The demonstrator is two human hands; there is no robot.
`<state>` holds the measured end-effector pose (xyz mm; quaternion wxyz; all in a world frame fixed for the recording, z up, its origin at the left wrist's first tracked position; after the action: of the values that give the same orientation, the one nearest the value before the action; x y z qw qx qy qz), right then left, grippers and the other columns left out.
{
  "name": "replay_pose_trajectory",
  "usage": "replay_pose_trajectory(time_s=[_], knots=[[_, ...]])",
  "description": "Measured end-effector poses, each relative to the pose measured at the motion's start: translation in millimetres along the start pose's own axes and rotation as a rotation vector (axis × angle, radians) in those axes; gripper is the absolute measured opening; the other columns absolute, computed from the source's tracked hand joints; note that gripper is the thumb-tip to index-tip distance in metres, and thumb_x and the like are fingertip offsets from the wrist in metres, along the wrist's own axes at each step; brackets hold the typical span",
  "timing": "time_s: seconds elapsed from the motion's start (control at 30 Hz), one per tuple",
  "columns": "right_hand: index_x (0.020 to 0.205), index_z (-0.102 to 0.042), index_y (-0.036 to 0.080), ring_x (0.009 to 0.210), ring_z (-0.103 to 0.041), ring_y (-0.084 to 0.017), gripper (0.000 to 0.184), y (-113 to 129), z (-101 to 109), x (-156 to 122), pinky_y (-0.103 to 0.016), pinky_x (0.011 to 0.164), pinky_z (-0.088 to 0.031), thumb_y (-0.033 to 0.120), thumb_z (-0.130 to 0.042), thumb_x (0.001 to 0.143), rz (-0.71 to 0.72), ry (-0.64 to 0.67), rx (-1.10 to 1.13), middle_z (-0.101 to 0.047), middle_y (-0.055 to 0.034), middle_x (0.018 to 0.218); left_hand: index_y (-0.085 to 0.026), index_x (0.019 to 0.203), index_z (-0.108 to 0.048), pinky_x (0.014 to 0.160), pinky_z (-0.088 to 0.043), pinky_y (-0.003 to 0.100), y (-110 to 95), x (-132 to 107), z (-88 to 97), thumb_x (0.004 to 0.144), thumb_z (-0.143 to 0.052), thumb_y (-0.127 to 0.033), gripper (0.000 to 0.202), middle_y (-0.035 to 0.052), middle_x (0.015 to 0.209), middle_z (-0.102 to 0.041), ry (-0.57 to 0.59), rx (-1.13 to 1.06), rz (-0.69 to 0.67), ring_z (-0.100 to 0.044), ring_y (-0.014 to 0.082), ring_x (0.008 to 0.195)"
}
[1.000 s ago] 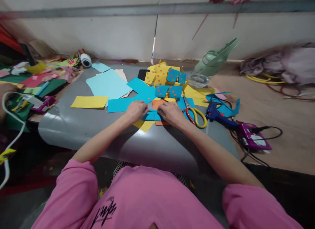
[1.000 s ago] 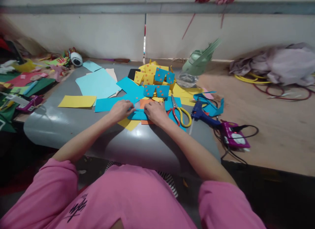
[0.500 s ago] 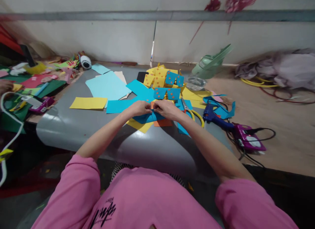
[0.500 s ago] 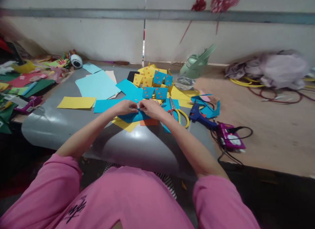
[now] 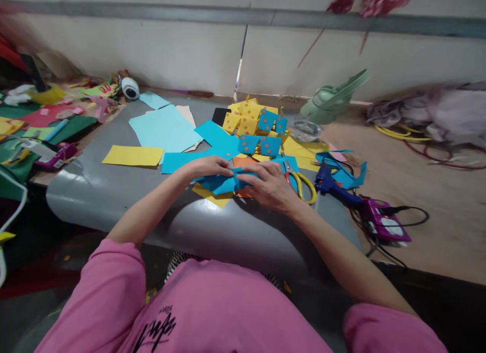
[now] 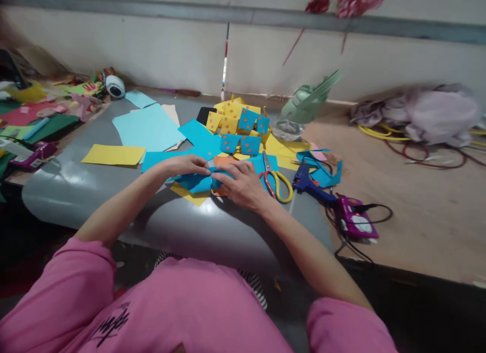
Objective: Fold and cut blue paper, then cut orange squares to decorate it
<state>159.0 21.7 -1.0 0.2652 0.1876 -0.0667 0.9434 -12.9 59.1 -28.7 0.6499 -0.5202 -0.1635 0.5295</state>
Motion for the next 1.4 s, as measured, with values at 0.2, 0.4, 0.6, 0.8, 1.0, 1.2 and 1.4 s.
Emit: replay_pose_trajectory(time_s=[0.2,0.4,0.6,0.8,1.0,1.2,1.4], knots=[[0.115,-0.072,0.028,0.108,-0.055,-0.024,0.024,10,-29,-2,-0.040,0.092,-0.035,0.033,-0.053,0.100,0.069,0.109,0.043,-0.074,-0.0064,0.118,-0.020,0.066,-0.063,0.058,-0.033,0.027,-3,18,0.2,0.077,-0.066,-0.038,0.022,-0.0023,0.062,-0.056,0.056,0.323,-0.010,-0.048,0.0140,0.062],[0.100,-0.074,0.025,0.095,-0.057,-0.020,0.029,15,-36,-3,-0.036,0.086,-0.035,0.028,-0.045,0.104,0.117,0.114,0.066,-0.075,-0.0051,0.101,-0.020,0.084,-0.068,0.068,-0.035,0.026,-9,19,-12.0,0.080,-0.062,-0.034,0.015,0.0022,0.089,-0.071,-0.005,0.491,-0.103,-0.060,0.0189,0.084],[0.101,-0.075,0.024,0.095,-0.058,-0.021,0.025,12,-35,-1,-0.036,0.085,-0.036,0.027,-0.050,0.102,0.090,0.098,0.113,-0.076,-0.0063,0.100,-0.021,0.124,-0.058,0.078,-0.044,0.028,-5,0,-11.9,0.089,-0.057,-0.030,0.036,0.0067,0.111,-0.071,-0.143,0.638,-0.128,-0.065,0.0220,0.100],[0.103,-0.073,0.021,0.094,-0.060,-0.023,0.026,3,-32,-4,-0.037,0.085,-0.036,0.026,-0.047,0.101,-0.031,0.088,0.125,-0.077,-0.0077,0.099,-0.018,0.108,-0.064,0.090,-0.045,0.036,-11,-34,-26.3,0.097,-0.053,-0.029,0.019,0.0119,0.109,-0.068,-0.355,0.909,-0.220,-0.061,0.0264,0.106],[0.106,-0.070,0.018,0.089,-0.061,-0.024,0.032,6,-33,-6,-0.036,0.079,-0.036,0.030,-0.040,0.103,-0.056,0.120,0.142,-0.074,-0.0106,0.093,-0.015,0.103,-0.066,0.077,-0.044,0.033,-6,-44,-57.9,0.099,-0.053,-0.027,0.018,0.0121,0.099,-0.069,-0.275,1.106,-0.233,-0.064,0.0256,0.097],[0.110,-0.069,0.017,0.086,-0.064,-0.024,0.034,18,-34,-6,-0.036,0.081,-0.040,0.034,-0.041,0.104,-0.034,0.160,0.181,-0.076,-0.0107,0.091,-0.016,0.093,-0.064,0.067,-0.038,0.036,-3,-59,-65.0,0.101,-0.036,-0.010,0.030,0.0101,0.084,-0.067,-0.319,1.296,-0.459,-0.062,0.0232,0.082],[0.110,-0.069,0.017,0.096,-0.064,-0.024,0.028,33,-17,-6,-0.036,0.084,-0.042,0.032,-0.046,0.104,0.046,0.069,0.159,-0.076,-0.0107,0.107,-0.019,0.095,-0.062,0.060,-0.036,0.034,6,-90,-64.0,0.103,-0.037,-0.013,0.027,0.0048,0.082,-0.066,-0.440,1.358,-0.628,-0.058,0.0185,0.074]])
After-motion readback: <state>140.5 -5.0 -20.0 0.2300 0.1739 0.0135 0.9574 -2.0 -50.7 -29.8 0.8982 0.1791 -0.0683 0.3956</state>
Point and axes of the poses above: each hand's wrist, its own x-axis towards the middle knuckle, its own z-axis out of the back of the hand, y = z × x, the point moved 6 cm from there along x, towards the middle knuckle
